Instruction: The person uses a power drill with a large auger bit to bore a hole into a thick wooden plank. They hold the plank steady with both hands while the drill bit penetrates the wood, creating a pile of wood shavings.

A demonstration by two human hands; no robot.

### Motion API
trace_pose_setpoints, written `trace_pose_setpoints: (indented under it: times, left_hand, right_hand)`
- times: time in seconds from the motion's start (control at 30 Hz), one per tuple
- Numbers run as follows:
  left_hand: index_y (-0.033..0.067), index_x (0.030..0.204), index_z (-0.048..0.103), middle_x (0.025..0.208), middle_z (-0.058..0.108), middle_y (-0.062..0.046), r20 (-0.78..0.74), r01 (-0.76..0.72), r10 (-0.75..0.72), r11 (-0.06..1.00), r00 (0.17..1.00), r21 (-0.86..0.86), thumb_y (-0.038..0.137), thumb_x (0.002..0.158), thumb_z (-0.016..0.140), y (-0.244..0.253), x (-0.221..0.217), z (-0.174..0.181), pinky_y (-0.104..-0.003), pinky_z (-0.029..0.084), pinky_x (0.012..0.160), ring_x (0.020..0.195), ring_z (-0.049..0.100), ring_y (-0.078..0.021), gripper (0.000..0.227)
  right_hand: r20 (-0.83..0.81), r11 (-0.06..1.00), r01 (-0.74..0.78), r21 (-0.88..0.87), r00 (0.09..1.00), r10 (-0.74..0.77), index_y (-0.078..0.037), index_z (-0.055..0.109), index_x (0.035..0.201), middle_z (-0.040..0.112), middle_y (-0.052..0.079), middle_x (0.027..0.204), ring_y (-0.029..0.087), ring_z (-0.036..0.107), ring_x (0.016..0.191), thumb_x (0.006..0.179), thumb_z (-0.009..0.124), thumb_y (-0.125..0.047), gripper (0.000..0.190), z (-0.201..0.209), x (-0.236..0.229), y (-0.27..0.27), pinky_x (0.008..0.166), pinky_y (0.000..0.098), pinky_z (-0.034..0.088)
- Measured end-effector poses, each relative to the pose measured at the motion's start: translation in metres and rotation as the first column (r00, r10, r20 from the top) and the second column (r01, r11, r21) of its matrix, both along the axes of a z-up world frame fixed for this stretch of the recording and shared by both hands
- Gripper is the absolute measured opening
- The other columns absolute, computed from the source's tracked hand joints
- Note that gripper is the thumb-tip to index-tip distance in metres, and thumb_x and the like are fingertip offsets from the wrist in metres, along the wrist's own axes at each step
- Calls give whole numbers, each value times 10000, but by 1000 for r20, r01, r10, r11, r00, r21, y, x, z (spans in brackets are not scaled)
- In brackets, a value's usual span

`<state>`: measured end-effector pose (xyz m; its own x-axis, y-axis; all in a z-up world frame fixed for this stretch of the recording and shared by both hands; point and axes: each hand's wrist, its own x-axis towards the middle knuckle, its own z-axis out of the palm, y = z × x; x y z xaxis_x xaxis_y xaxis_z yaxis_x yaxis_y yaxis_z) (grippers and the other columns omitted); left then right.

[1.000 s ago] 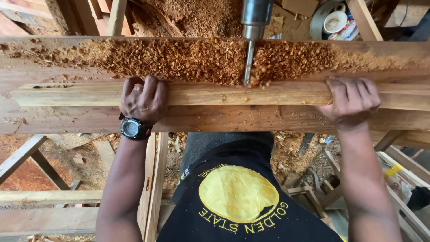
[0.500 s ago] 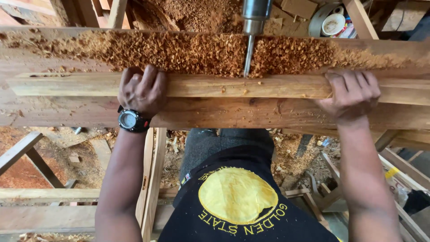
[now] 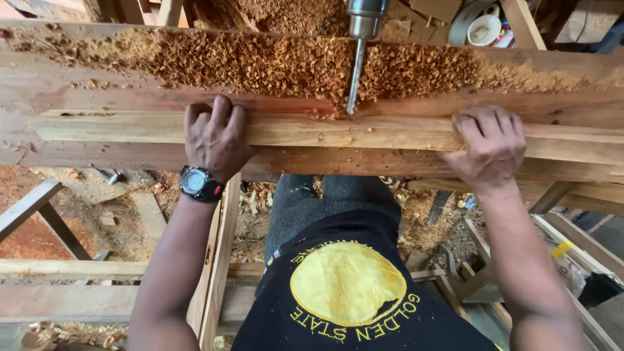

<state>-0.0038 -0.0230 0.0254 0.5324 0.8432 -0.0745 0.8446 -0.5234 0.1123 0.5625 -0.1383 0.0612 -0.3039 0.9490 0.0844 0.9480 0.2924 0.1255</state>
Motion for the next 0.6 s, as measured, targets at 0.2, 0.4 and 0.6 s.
trace_pose_setpoints:
  times: [0.2,0.4,0.6]
  left_hand:
    - [242,1349,829,1453,779,-37,30,104,-102,991,994,-81,685,784,1125,5,0,-3,-547,552,1128,807,742,-231,776]
    - [242,1161,822,1163,777,-10,91,200,-219,962,971,186,179,934,799,16,3,-1,-428,613,973,733,629,-165,236]
    - [263,1222,817,1228,802,1,84,208,-226,961,970,182,198,946,823,21,3,-8,-400,657,916,820,680,-173,283]
  right_hand:
    - [-21,999,-49,8,999,50,-208,946,1054,1010,104,1445,289,974,1359,1223,923,-614,441,7,-4,12,1101,413,800]
    - [-37,998,-69,10,997,69,-172,985,1114,1020,83,1431,275,982,1331,1132,750,-908,773,1,7,7,1069,424,786]
    - [-127,995,-87,41,988,92,-105,1010,1101,1039,89,1339,285,986,1261,1252,883,-256,249,6,3,24,1085,410,771]
